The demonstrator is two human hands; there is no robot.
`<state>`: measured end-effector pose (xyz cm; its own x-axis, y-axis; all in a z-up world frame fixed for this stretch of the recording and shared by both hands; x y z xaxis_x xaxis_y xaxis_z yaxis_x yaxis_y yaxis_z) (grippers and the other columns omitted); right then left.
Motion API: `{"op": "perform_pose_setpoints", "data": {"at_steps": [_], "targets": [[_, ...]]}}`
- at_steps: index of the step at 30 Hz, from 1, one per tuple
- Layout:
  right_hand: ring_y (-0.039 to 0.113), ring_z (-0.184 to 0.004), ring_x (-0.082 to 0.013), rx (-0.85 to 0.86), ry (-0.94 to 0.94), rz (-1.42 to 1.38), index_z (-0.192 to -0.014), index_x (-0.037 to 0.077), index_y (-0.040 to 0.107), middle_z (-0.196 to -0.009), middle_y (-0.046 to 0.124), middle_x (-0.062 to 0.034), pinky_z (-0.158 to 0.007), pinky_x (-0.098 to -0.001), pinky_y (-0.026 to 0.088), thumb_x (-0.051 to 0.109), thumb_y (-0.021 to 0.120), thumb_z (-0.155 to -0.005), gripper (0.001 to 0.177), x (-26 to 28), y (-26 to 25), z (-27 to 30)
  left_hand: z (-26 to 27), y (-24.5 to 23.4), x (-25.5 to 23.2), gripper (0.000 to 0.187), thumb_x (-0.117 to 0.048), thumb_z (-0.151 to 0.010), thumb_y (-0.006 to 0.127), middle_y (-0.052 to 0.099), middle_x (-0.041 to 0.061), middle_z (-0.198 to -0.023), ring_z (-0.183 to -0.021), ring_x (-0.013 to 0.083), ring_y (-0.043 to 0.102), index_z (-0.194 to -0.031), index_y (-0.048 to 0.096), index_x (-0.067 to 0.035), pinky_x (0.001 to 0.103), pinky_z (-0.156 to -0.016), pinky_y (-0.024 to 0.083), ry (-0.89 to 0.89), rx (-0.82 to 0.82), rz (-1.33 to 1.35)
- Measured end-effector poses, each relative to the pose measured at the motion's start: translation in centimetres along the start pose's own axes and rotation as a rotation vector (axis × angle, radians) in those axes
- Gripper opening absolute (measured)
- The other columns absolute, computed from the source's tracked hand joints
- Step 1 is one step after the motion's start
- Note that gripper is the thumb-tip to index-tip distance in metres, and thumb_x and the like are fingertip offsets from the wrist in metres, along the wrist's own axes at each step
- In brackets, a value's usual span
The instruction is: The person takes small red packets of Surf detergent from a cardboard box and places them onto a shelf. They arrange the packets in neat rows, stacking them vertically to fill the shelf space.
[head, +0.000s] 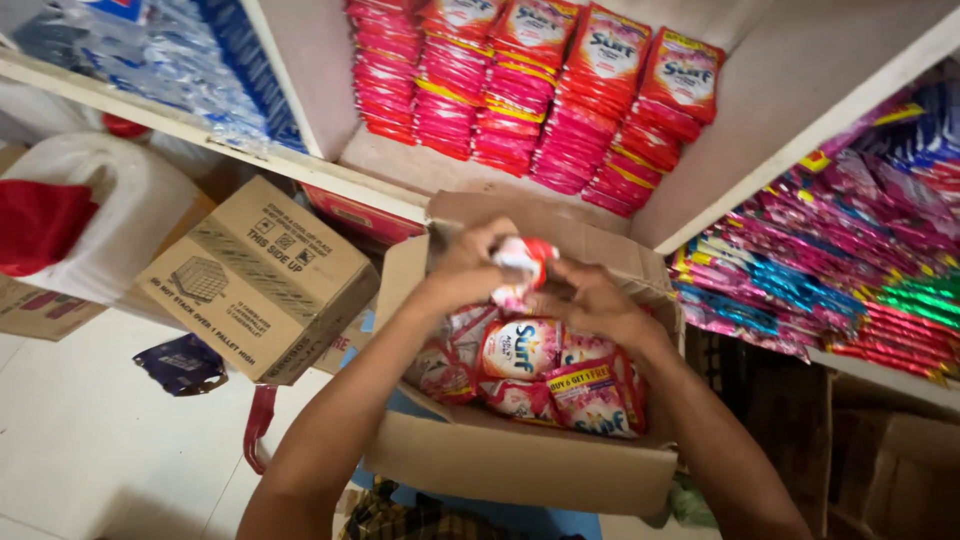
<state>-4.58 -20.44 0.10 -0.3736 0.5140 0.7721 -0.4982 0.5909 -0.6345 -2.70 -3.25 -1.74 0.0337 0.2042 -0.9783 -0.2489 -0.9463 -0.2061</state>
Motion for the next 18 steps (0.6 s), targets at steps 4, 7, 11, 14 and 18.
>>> {"op": "perform_pose_setpoints", "data": {"at_steps": [4,7,11,14,18], "targets": [[0.067,-0.111,-0.0147,-0.01,-0.016,-0.354,-0.133,0.007,0.063,-0.122,0.073,-0.006,-0.099,-0.0335,0.055,0.02,0.076,-0.092,0.045,-0.1,-0.2,0.2,-0.5,-0.9,0.4,0.032,-0.003,-0.077,0.085,0.073,0.001,-0.094,-0.087,0.0108,0.068,-0.099,0.062,-0.006,0.03,-0.075,0.058,0.088,-0.03,0.378],[0.065,-0.109,-0.0116,-0.017,0.019,-0.536,-0.129,0.004,0.063,-0.118,0.071,-0.0032,-0.096,-0.0309,0.054,0.014,0.077,-0.091,0.042,0.8,-0.2,0.2,-0.3,-1.3,0.2,0.029,0.001,-0.08,0.083,0.072,0.002,-0.094,-0.086,0.01,0.069,-0.103,0.066,-0.005,0.029,-0.076,0.059,0.133,-0.063,0.616],[0.065,-0.102,-0.0098,-0.107,-0.02,-0.445,-0.119,0.002,0.068,-0.109,0.072,-0.0023,-0.089,-0.0268,0.055,0.011,0.079,-0.09,0.032,-1.1,0.0,0.0,-0.3,-1.1,0.6,0.027,0.001,-0.083,0.083,0.072,0.004,-0.095,-0.086,0.0109,0.069,-0.103,0.066,-0.003,0.03,-0.076,0.059,0.104,-0.058,0.596],[0.067,-0.094,-0.0084,-0.166,-0.001,-0.507,-0.114,0.003,0.07,-0.103,0.074,-0.0016,-0.083,-0.0245,0.056,0.013,0.079,-0.091,0.026,-2.1,-0.3,-0.1,0.0,-1.1,-0.2,0.027,-0.001,-0.082,0.081,0.073,0.003,-0.096,-0.086,0.0112,0.07,-0.105,0.067,-0.004,0.03,-0.077,0.059,0.092,-0.061,0.624],[0.069,-0.081,-0.0113,-0.321,0.165,-0.608,-0.107,0.004,0.072,-0.094,0.076,-0.0038,-0.073,-0.0256,0.057,0.013,0.078,-0.091,0.019,-2.4,-1.6,0.4,0.3,-1.3,-1.3,0.025,-0.004,-0.085,0.078,0.074,0.003,-0.098,-0.088,0.0112,0.071,-0.107,0.067,-0.005,0.03,-0.079,0.06,0.069,-0.063,0.693]]}}
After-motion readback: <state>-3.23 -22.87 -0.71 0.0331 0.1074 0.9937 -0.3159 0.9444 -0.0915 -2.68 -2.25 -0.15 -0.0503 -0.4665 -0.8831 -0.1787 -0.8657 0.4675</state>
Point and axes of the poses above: each hand's wrist, its own z-axis away from the middle knuckle, its own y-axis out of the palm, x = y × z, the point moved 6 cm from there along -z, towards the middle knuckle
